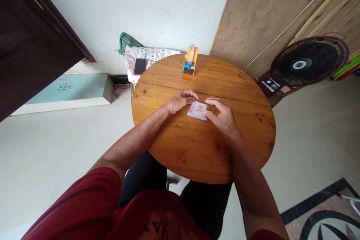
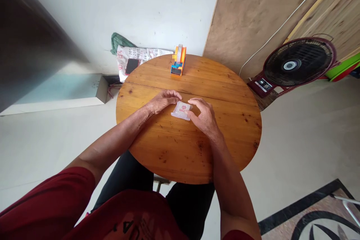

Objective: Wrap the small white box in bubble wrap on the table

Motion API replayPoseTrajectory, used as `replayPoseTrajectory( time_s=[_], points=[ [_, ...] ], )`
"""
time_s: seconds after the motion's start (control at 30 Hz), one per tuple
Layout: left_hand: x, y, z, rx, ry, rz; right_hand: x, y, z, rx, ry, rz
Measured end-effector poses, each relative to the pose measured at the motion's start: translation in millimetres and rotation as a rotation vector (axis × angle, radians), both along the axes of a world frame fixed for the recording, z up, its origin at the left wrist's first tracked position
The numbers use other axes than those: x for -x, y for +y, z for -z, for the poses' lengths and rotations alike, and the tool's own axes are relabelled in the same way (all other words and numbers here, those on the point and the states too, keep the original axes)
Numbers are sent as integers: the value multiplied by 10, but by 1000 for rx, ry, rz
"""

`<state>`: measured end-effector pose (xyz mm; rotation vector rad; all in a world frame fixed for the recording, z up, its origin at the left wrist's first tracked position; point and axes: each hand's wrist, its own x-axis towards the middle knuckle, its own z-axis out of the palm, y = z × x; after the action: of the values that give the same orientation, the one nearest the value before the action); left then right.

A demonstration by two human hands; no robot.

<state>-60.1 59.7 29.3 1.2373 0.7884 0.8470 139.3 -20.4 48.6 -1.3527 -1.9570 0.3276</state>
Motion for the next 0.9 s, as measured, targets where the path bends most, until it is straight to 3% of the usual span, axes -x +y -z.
replayPoseTrajectory(
  time_s=[0.33, 0.6, 0.9],
  points=[
    [18, 11, 51, -24, -21, 28, 32, 14, 52, -1, 5, 13],
    [19, -30, 42, -99, 27, 163, 28, 27, 103, -44, -6, -12],
    [19, -10, 50, -342, 60, 140, 20, 60, 167, -116, 24, 3]
  ],
)
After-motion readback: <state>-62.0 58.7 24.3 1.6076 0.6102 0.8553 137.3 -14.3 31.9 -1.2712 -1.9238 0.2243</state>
